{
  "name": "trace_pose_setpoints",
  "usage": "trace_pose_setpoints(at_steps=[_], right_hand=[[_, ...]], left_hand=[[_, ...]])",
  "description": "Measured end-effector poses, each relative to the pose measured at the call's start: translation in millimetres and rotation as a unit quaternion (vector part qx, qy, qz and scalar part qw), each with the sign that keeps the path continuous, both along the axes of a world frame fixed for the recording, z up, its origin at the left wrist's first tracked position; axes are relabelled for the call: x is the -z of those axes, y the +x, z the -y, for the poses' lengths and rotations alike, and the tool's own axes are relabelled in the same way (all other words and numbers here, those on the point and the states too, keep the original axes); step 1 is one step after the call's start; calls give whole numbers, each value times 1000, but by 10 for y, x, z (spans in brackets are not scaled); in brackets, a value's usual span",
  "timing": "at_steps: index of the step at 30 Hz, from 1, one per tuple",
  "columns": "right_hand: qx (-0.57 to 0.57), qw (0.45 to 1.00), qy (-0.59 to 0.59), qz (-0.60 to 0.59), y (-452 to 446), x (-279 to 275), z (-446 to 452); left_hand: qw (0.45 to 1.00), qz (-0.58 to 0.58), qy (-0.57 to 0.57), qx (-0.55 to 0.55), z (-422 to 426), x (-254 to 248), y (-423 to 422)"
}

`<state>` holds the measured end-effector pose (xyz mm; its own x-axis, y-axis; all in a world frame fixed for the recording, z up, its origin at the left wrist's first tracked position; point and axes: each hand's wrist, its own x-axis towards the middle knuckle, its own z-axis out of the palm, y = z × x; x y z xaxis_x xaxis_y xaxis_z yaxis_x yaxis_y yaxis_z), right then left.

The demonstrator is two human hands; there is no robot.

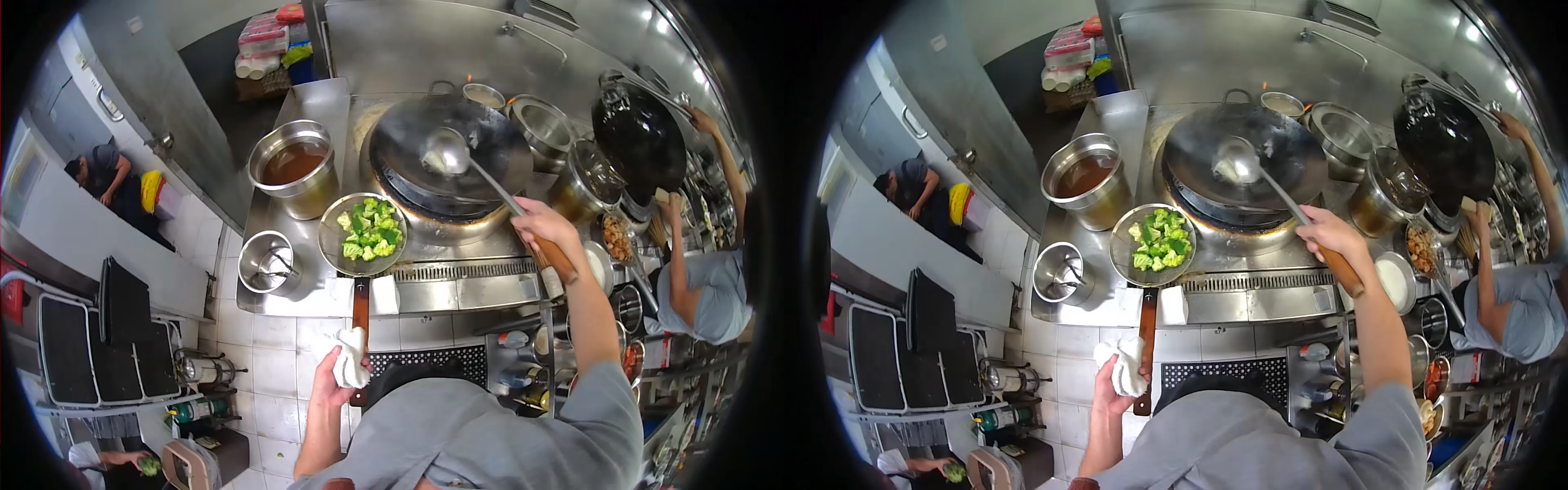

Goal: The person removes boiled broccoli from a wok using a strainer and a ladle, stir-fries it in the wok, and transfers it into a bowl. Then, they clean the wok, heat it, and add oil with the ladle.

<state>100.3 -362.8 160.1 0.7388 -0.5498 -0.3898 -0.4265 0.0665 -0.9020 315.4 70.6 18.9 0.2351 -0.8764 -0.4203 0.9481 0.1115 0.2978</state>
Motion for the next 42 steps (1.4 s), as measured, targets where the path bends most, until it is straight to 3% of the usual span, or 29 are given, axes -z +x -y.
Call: trace_pose_setpoints(at_steps=[2,3,4,5,7,9,11,13,15,16,17,18,20,21,23,25,26,30,32,37,40,42], right_hand=[[16,984,-136,-114,-1,-42,-8],[3,980,-173,-96,72,176,164],[22,976,-184,-116,251,116,85],[42,970,-194,-138,368,51,-60],[21,990,-112,-78,246,81,-78],[2,1000,-17,-2,-19,115,-83],[27,998,-51,-24,-149,70,-62],[2,986,-142,-92,52,1,18],[73,975,-184,-105,339,183,58],[68,978,-173,-90,390,284,52],[66,981,-164,-74,402,320,67],[27,995,-86,-42,298,231,31],[24,998,-51,-26,-8,61,-100],[11,1000,-13,-11,-118,14,-117],[37,999,-26,-23,-121,136,-13],[61,981,-166,-74,100,163,127],[96,971,-182,-120,237,159,77],[56,989,-120,-64,60,171,-25],[30,999,-33,-12,-189,154,-65],[103,964,-202,-139,197,251,70],[109,965,-226,-75,222,349,51],[-25,999,-23,11,-119,236,142]], left_hand=[[999,-8,7,-39,-79,72,-26],[997,-38,22,-57,-97,120,1],[998,39,37,-23,-97,135,31],[998,30,48,-27,-123,121,39],[977,174,107,65,-104,71,179],[977,158,117,88,-192,136,344],[963,207,170,-21,-185,85,355],[963,203,175,-6,-266,385,473],[990,28,93,103,-125,622,568],[992,-24,22,123,93,455,501],[988,-36,63,139,218,248,317],[990,-2,52,133,318,349,260],[991,60,14,121,350,823,227],[967,178,154,100,360,822,146],[952,240,175,75,348,583,54],[946,261,182,61,289,473,38],[940,279,190,45,264,441,33],[935,299,178,66,62,370,63],[926,311,198,79,-70,309,73],[934,312,170,40,-110,121,-6],[931,321,161,65,-168,49,-47],[928,350,127,29,-232,47,-109]])
